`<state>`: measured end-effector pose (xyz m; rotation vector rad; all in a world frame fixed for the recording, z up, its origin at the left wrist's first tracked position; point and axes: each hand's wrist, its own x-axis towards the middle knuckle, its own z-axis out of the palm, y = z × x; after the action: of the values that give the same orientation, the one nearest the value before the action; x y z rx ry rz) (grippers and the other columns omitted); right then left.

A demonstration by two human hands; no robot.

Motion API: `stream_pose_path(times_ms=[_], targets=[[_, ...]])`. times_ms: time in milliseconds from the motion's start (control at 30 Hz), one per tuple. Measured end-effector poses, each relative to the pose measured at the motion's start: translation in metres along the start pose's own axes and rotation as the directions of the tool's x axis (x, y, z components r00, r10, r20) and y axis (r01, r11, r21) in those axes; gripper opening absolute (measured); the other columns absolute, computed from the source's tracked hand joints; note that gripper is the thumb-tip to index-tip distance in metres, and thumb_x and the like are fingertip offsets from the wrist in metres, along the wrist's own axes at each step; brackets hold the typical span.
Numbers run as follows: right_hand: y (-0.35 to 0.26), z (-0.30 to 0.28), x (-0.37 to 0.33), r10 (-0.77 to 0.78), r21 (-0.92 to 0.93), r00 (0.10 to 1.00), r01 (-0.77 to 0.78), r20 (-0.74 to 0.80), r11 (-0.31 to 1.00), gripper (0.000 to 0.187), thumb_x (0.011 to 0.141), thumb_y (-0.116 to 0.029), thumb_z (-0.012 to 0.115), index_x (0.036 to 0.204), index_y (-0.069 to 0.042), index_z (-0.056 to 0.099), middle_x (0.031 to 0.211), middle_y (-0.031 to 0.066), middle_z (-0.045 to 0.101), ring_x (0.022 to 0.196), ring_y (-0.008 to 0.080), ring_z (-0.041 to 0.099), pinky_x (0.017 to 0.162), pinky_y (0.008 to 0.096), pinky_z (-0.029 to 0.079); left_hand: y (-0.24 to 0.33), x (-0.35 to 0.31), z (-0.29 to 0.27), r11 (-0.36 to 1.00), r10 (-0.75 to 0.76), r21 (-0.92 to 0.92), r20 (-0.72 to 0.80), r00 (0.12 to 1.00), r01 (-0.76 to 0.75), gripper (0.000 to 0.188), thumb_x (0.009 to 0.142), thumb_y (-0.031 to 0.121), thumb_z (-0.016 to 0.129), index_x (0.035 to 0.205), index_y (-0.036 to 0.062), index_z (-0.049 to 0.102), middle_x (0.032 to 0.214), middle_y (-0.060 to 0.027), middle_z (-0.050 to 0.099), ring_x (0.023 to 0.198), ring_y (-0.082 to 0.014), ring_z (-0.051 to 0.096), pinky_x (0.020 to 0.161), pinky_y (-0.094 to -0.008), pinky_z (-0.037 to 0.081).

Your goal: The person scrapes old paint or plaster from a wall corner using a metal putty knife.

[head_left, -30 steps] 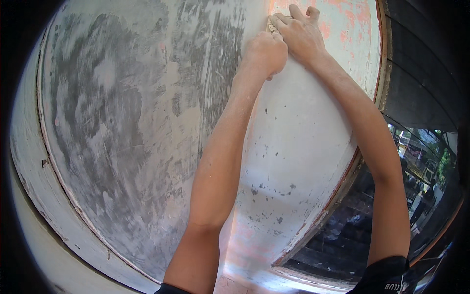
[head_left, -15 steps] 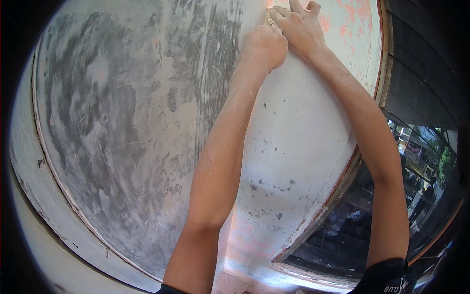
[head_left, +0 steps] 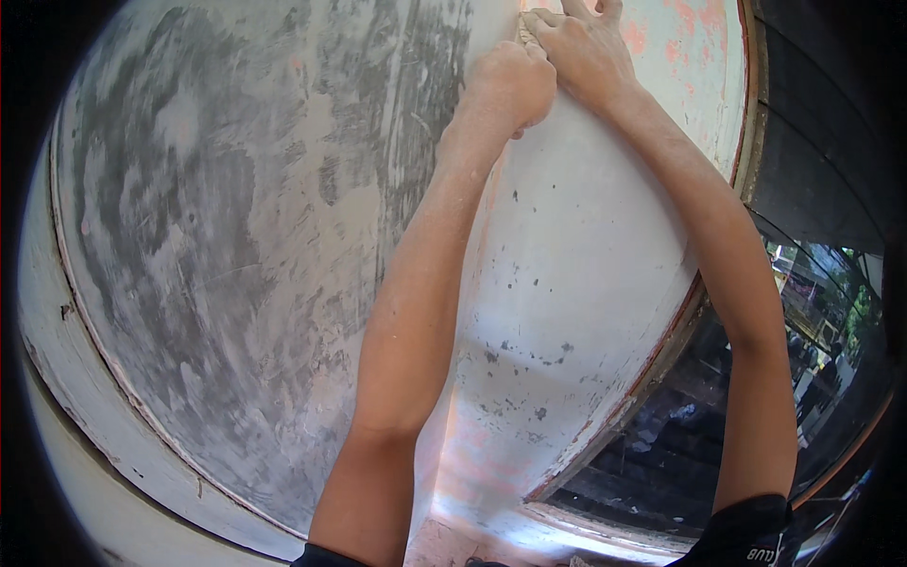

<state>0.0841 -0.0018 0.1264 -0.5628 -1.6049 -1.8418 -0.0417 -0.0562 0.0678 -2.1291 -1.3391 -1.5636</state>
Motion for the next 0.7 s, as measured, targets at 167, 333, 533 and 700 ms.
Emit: stream_pose_path(times_ms=[167,333,533,700], targets=[[0.002,0.0,0.012,0.071,0.03,0.997,-0.071,0.006,0.997,0.017,0.086,-0.021,0.057,0.09,-0.01,0.07,0.089,0.0028,0.071,0.105,0.024,0.057,0.091,0.0566,0.034,-0.003,0.014,-0.001,0.991,0.09,0.103,-0.025,0.996,-0.087,0.034,0.084,-0.002,0.041,0.108,-0.0151,0.062,0.071,-0.0186,0.069,0.061,-0.0272,0.07,0.061,-0.0376,0.058],[0.001,-0.003,0.007,0.003,-0.019,0.998,-0.002,0.066,1.0,0.019,0.087,-0.022,0.056,0.09,-0.01,0.071,0.089,0.0033,0.071,0.106,0.0244,0.057,0.093,0.0568,0.033,-0.004,0.007,0.001,0.983,-0.071,-0.173,-0.039,0.997,0.064,0.03,0.093,0.01,0.039,0.103,-0.0126,0.057,0.076,-0.0187,0.062,0.059,-0.0255,0.059,0.051,-0.0389,0.051],[0.004,-0.003,0.017,0.001,0.014,1.0,-0.001,-0.023,1.0,0.018,0.087,-0.021,0.057,0.091,-0.01,0.071,0.091,0.0029,0.072,0.107,0.0241,0.057,0.094,0.0576,0.034,-0.005,0.014,-0.012,0.98,0.141,0.137,0.007,0.99,-0.141,0.024,0.083,-0.002,0.047,0.092,-0.0137,0.066,0.07,-0.0213,0.068,0.063,-0.0272,0.071,0.059,-0.0365,0.057],[0.007,0.001,0.01,0.001,-0.046,0.998,0.002,0.068,0.999,0.019,0.087,-0.021,0.057,0.091,-0.01,0.071,0.092,0.0036,0.072,0.107,0.0243,0.057,0.095,0.0578,0.033,0.0,0.007,-0.004,0.992,-0.04,-0.119,-0.041,0.998,0.035,0.024,0.083,0.0,0.048,0.09,-0.0163,0.064,0.071,-0.0224,0.068,0.062,-0.0289,0.07,0.059,-0.0373,0.057]])
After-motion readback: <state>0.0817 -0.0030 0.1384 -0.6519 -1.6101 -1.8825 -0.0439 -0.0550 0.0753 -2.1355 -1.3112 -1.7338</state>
